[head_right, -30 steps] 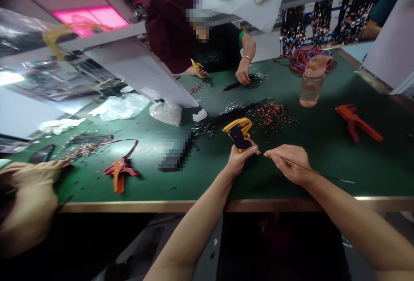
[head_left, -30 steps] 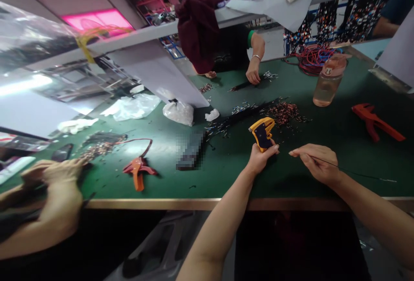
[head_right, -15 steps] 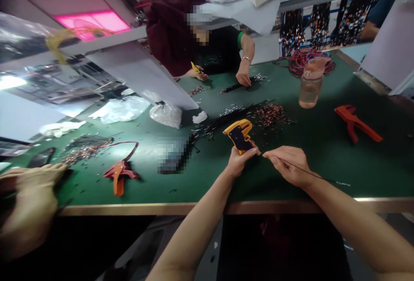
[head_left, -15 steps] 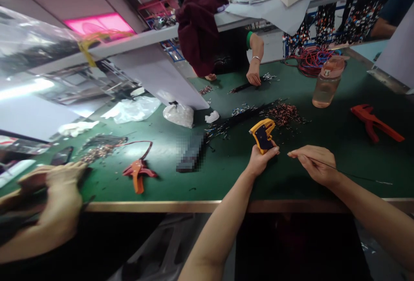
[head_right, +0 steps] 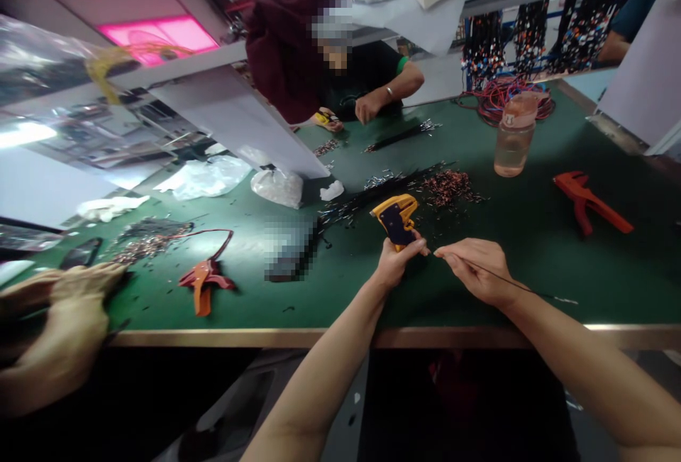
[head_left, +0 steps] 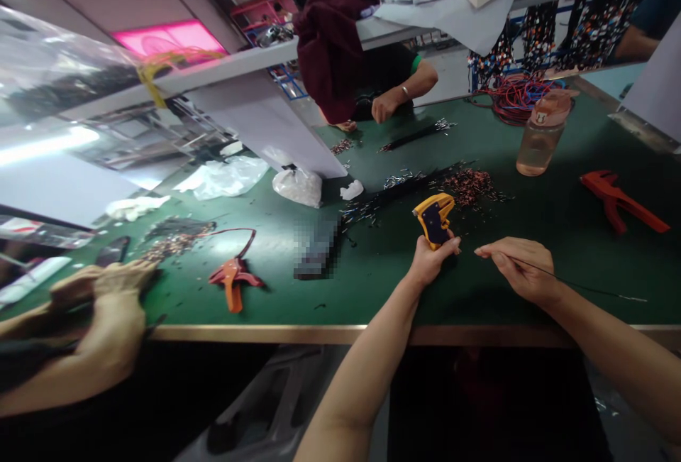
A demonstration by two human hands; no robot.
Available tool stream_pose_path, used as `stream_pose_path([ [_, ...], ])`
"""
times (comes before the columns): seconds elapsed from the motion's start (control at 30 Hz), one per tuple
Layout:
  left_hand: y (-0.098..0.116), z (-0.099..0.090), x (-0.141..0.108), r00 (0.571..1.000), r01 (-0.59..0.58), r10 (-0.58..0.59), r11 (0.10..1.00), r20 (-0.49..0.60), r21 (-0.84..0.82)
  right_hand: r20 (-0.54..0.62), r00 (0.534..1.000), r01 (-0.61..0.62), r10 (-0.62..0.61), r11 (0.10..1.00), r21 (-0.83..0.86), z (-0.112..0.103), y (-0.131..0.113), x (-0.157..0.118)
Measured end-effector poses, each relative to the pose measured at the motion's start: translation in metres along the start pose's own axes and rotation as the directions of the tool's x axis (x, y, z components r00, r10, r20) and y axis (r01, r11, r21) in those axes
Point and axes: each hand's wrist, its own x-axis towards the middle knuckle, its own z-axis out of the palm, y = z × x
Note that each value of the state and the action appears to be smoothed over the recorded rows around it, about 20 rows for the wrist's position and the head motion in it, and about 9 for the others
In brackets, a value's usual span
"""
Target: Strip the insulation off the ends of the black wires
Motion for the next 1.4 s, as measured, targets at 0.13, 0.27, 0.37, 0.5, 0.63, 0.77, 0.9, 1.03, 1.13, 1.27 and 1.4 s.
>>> stream_pose_path([
  [0.13, 0.0, 0.0, 0.0, 1.0, 0.0, 0.0, 1.0, 0.008, 0.014, 0.005, 1.0, 0.001, -0.001, 1.0, -0.019, 0.0, 0.0, 0.0],
  [0.27, 0.0, 0.001, -0.001, 1.0, -0.011, 0.011, 0.999, 0.002, 0.044, -0.003, 1.0, 0.005, -0.005, 1.0, -0.009, 0.0, 0.0, 0.0],
  [0.37, -0.001, 0.002, 0.0, 0.999, -0.022, 0.024, 0.997, -0.023, 0.08, -0.004, 1.0, 0.011, -0.011, 1.0, -0.008, 0.0, 0.0, 0.0],
  [0.5, -0.004, 0.004, 0.002, 0.996, 0.0, 0.002, 1.0, -0.088, 0.03, 0.0, 1.0, 0.005, -0.005, 1.0, -0.013, -0.001, -0.002, 0.0],
  [0.63, -0.002, 0.002, 0.007, 0.981, -0.046, 0.004, 0.977, -0.196, -0.21, -0.044, 0.998, -0.039, 0.038, 0.999, -0.027, -0.002, -0.001, -0.002],
  [0.77, 0.007, -0.01, 0.013, 0.974, -0.045, -0.088, 0.825, -0.207, -0.563, -0.097, 0.983, -0.16, 0.157, 0.987, -0.022, -0.001, 0.008, -0.006],
  [0.9, 0.015, -0.026, 0.017, 0.93, -0.07, -0.227, 0.664, -0.29, -0.744, -0.161, 0.922, -0.363, 0.352, 0.931, -0.04, -0.001, 0.025, -0.013],
  [1.03, 0.022, -0.039, 0.019, 0.875, -0.168, -0.275, 0.6, -0.398, -0.782, 0.009, 0.904, -0.422, 0.427, 0.897, -0.135, 0.004, 0.043, -0.023],
  [1.13, 0.024, -0.044, 0.02, 0.846, -0.234, -0.263, 0.597, -0.463, -0.767, 0.317, 0.893, -0.263, 0.319, 0.943, -0.205, 0.011, 0.052, -0.031],
  [1.27, 0.025, -0.044, 0.025, 0.835, -0.26, -0.262, 0.586, -0.483, -0.767, 0.433, 0.843, -0.137, 0.319, 0.906, -0.401, 0.019, 0.061, -0.04],
  [1.4, 0.024, -0.038, 0.022, 0.828, -0.24, -0.281, 0.604, -0.485, -0.76, 0.256, 0.886, -0.169, 0.387, 0.783, -0.599, 0.018, 0.071, -0.042],
])
